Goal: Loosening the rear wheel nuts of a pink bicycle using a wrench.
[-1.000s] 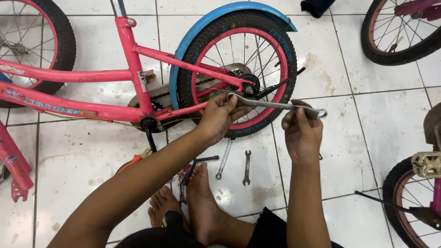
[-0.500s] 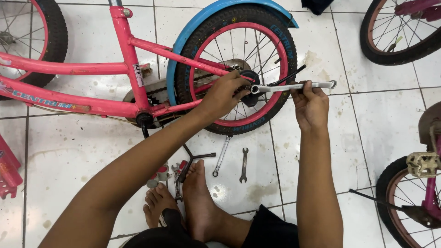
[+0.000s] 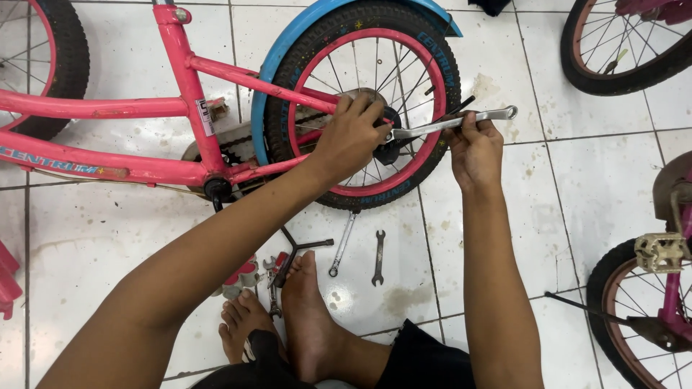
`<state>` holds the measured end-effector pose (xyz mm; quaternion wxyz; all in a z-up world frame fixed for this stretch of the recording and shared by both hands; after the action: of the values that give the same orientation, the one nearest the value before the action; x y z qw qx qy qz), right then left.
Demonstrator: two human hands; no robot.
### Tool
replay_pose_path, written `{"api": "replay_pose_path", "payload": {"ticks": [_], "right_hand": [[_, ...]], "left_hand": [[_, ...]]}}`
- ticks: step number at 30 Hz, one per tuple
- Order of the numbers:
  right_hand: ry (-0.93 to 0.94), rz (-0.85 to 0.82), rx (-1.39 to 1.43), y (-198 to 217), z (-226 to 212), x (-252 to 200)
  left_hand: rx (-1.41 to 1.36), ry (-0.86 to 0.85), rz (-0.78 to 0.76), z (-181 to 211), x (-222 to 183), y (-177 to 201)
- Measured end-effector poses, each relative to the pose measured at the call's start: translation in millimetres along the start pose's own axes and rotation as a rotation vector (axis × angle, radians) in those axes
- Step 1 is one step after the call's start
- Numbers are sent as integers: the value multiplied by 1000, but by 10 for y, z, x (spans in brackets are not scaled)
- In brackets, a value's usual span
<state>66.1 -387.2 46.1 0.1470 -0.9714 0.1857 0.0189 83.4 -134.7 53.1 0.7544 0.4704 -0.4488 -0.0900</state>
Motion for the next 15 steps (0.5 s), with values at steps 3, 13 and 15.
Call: {"api": "replay_pose_path", "payload": {"ticks": [3, 13, 15], "right_hand": [[0, -11, 8, -4, 12, 12], [38, -57, -77, -117, -131, 69], [26, -74, -168, -96, -94, 141]], "left_hand": [[-6, 30, 29, 11, 47, 118], [-211, 309, -279, -53, 157, 61], [-175, 303, -300, -12, 141, 63]]}}
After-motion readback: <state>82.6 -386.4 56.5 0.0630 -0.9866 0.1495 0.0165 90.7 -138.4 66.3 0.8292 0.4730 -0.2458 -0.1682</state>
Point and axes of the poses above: each hand's wrist, its own x-axis towards the middle knuckle, its own y-axis out of the back of the hand, z = x × y, the point moved 1 cm from there along x, towards the middle knuckle, and after that the axes turned 4 degrees about -x, right-handed, at the moved point
